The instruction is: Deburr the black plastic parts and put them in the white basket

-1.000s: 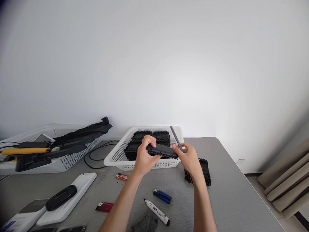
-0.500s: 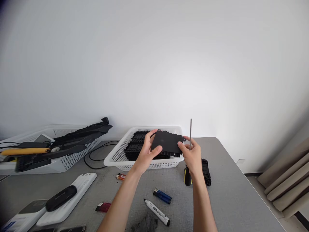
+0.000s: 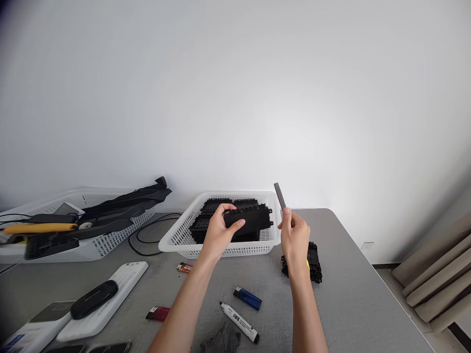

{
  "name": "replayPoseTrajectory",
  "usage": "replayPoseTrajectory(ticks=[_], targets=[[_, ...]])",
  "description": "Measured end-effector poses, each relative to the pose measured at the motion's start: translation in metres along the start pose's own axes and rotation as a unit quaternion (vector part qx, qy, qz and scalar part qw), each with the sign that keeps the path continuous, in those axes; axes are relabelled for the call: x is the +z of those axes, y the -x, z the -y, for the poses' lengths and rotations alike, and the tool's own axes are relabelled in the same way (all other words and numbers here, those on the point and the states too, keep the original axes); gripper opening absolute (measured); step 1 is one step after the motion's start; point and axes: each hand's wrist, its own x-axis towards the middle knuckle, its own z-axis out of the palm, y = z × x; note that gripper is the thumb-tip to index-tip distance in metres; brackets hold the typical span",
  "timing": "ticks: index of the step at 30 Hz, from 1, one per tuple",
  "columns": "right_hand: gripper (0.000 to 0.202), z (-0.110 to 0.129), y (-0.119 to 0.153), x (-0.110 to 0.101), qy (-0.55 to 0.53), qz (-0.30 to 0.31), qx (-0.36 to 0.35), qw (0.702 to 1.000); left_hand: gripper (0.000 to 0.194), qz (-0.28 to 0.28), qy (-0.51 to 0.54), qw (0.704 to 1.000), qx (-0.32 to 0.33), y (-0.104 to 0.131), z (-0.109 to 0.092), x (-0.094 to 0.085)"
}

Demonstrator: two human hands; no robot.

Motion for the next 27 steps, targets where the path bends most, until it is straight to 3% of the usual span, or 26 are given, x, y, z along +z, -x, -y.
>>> replayPoseTrajectory(ticks=[4,9,17,27], targets=[[0.062,0.001,0.0,0.001,0.067,-0.028,-0.031,0.997,0.021,-0.014,-0.08,0.992,0.096,0.003,-0.005,0.001],[0.065,0.0,-0.001,0.001,0.142,0.042,-0.093,0.985,0.021,-0.001,-0.089,0.985,0.151,0.007,-0.012,0.0],[0.068,0.001,0.001,-0.001,0.233,0.023,-0.148,0.961,0.012,0.039,-0.083,0.981,0.173,0.005,-0.008,-0.008],[0.071,-0.003,-0.001,-0.006,0.238,0.033,-0.148,0.959,0.012,0.042,-0.105,0.976,0.188,0.006,-0.008,-0.014]])
